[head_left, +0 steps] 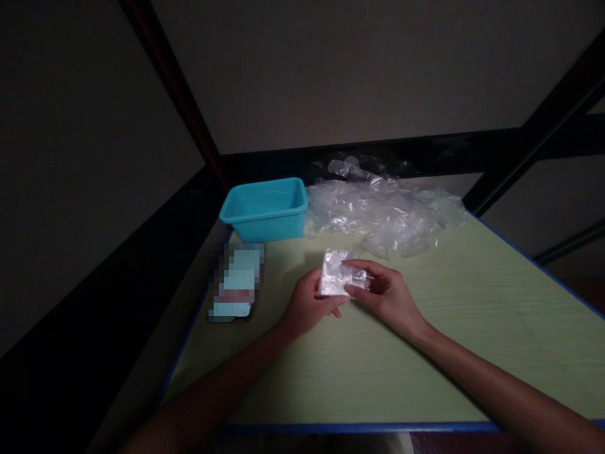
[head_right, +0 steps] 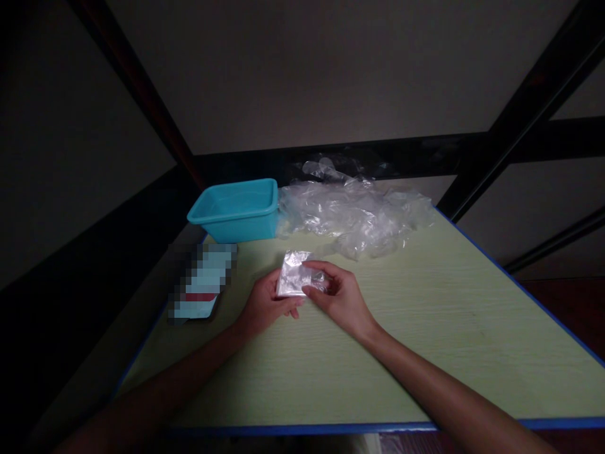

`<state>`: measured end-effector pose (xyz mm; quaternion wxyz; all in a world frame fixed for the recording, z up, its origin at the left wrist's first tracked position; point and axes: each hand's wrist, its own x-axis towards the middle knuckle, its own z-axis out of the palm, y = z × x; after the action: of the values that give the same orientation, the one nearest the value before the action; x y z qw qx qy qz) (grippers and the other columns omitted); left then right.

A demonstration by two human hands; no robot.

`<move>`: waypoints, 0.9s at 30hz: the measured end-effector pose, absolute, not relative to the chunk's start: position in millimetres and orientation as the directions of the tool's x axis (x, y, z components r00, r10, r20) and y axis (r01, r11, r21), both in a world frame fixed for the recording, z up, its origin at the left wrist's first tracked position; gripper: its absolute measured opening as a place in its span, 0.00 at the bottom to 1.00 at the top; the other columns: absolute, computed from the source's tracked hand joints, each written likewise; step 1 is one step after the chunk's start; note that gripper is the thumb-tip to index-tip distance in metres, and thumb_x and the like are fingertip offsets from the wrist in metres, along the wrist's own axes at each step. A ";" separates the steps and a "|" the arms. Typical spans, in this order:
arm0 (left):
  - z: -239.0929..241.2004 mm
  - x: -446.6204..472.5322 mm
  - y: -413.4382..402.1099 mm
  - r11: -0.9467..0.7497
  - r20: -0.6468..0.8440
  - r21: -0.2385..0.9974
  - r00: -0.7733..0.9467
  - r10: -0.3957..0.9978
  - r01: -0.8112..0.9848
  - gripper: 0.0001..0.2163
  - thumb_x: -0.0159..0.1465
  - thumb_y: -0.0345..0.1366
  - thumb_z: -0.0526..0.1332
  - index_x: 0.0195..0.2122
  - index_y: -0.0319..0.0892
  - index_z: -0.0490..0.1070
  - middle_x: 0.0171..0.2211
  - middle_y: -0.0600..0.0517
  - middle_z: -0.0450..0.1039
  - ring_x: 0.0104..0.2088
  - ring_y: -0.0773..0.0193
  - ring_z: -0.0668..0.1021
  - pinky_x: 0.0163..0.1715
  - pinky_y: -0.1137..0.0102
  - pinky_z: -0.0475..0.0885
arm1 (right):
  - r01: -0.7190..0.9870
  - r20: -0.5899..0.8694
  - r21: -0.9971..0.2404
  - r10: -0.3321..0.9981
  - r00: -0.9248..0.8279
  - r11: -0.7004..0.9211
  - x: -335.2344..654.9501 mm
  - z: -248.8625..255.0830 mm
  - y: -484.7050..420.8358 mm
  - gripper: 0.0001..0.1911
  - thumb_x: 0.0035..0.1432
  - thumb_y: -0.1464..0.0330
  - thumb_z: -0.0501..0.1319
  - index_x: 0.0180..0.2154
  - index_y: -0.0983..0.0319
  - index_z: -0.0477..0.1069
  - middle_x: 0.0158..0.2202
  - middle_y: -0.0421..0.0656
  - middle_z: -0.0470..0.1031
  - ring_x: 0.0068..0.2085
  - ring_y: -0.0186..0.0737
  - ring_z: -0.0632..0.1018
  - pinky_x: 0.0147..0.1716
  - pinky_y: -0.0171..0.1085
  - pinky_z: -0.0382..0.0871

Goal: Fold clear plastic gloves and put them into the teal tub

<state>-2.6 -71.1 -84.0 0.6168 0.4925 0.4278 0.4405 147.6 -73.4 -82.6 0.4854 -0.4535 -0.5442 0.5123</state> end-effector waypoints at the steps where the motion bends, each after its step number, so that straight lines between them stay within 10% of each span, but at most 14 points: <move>1: -83.8 -2.3 -71.1 0.128 -0.096 0.985 0.241 0.966 -0.120 0.14 0.41 0.29 0.66 0.30 0.38 0.67 0.19 0.58 0.70 0.15 0.73 0.70 0.12 0.79 0.65 | -0.001 0.064 -0.998 0.991 -0.115 0.065 147.7 -82.6 -73.5 0.20 0.40 0.67 0.66 0.40 0.62 0.74 0.32 0.43 0.78 0.28 0.36 0.75 0.29 0.38 0.70; 27: -88.8 -4.5 -70.1 0.121 -0.090 0.988 0.283 0.955 -0.093 0.14 0.43 0.30 0.67 0.32 0.38 0.68 0.22 0.56 0.72 0.16 0.72 0.73 0.13 0.79 0.65 | 0.037 0.096 -0.994 0.988 -0.121 0.101 150.1 -85.2 -72.6 0.22 0.40 0.68 0.67 0.41 0.62 0.73 0.35 0.44 0.77 0.29 0.36 0.75 0.28 0.37 0.70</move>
<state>-4.5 -70.1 -88.8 0.6180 0.5096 0.4227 0.4239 150.1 -72.6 -85.2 0.4826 -0.4547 -0.5634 0.4929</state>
